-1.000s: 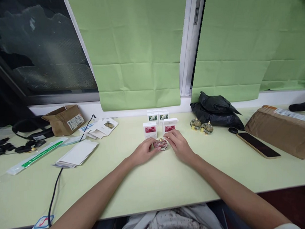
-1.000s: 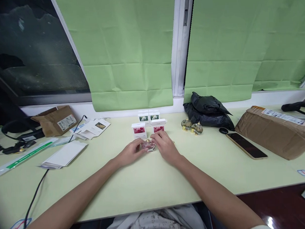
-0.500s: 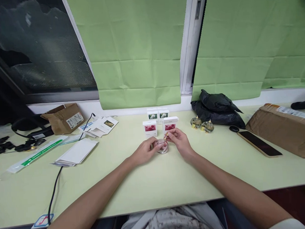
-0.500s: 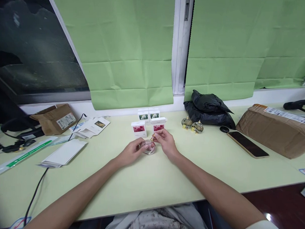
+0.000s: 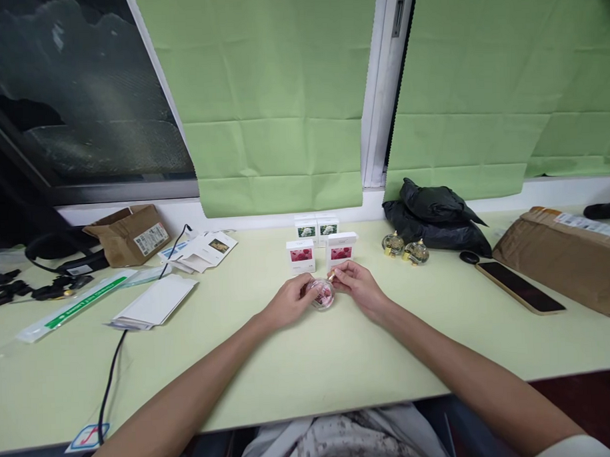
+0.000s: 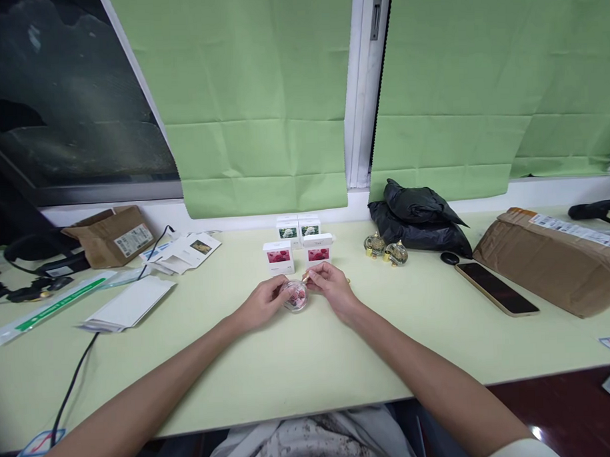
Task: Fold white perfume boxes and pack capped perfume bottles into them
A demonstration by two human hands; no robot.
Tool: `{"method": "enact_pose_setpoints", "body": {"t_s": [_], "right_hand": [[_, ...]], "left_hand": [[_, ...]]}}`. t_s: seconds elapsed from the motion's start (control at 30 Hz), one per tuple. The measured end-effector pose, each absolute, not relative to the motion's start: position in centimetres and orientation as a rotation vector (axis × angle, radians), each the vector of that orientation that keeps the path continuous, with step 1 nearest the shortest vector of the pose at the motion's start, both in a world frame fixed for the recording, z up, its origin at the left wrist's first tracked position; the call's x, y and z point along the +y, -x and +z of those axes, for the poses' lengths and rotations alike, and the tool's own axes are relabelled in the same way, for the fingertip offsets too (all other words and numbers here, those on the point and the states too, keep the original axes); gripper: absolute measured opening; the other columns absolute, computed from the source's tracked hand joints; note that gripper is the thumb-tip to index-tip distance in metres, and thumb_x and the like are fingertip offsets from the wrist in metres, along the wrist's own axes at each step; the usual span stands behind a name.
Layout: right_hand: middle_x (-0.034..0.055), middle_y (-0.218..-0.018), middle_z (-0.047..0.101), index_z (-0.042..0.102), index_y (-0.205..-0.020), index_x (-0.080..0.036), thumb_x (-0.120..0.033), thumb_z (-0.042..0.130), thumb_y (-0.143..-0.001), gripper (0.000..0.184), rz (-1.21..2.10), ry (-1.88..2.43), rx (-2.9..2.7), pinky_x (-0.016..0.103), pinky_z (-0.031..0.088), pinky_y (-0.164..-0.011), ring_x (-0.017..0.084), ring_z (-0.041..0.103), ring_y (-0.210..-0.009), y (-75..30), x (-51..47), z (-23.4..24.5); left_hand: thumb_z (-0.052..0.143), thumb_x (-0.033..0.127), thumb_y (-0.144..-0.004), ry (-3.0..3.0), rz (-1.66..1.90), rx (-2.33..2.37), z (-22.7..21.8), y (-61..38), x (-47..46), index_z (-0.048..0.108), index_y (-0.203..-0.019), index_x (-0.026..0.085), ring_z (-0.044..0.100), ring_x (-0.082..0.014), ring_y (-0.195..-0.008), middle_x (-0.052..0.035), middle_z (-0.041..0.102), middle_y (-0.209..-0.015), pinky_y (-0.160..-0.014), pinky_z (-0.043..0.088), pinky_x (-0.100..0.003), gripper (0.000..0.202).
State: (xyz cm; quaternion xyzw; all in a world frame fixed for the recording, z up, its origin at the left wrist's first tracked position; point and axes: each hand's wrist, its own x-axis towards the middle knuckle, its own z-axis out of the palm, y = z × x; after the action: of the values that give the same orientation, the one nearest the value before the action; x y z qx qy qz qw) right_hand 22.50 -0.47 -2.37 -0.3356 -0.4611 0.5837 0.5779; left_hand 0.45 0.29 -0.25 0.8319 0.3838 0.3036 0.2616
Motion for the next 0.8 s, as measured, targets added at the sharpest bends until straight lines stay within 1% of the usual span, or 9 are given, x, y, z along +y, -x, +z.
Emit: {"method": "enact_pose_setpoints", "body": {"t_s": [0.17, 0.57, 0.8], "right_hand": [[0.0033, -0.094, 0.075, 0.07, -0.09, -0.021, -0.05, 0.09, -0.075, 0.039, 1.371, 0.787, -1.08, 0.039, 0.058, -0.095, 0.018, 0.07, -0.09, -22.62, -0.39, -2.52], [0.0029, -0.094, 0.074, 0.07, -0.088, -0.02, -0.049, 0.091, -0.075, 0.037, 1.365, 0.809, -1.086, 0.04, 0.058, -0.097, 0.018, 0.07, -0.091, -22.77, -0.28, -2.75], [0.0024, -0.094, 0.073, 0.069, -0.087, -0.021, -0.049, 0.089, -0.076, 0.036, 1.334, 0.808, -1.119, 0.04, 0.059, -0.096, 0.018, 0.069, -0.09, -22.74, -0.22, -2.87]], "left_hand": [[0.048, 0.052, -0.103, -2.243, 0.83, 1.046, -0.23, -0.49, 0.26, 0.062, -0.086, 0.019, 0.048, -0.0153, -0.068, 0.0005, 0.058, -0.075, -0.063, 0.036, -0.03, 0.039], [0.049, 0.052, -0.103, -2.236, 0.824, 1.083, -0.21, -0.57, 0.22, 0.063, -0.084, 0.019, 0.05, -0.0155, -0.067, 0.0004, 0.06, -0.075, -0.062, 0.036, -0.029, 0.041], [0.048, 0.052, -0.103, -2.257, 0.819, 1.089, -0.17, -0.62, 0.23, 0.059, -0.081, 0.019, 0.048, -0.0152, -0.067, 0.0013, 0.056, -0.073, -0.062, 0.034, -0.029, 0.041]]}}
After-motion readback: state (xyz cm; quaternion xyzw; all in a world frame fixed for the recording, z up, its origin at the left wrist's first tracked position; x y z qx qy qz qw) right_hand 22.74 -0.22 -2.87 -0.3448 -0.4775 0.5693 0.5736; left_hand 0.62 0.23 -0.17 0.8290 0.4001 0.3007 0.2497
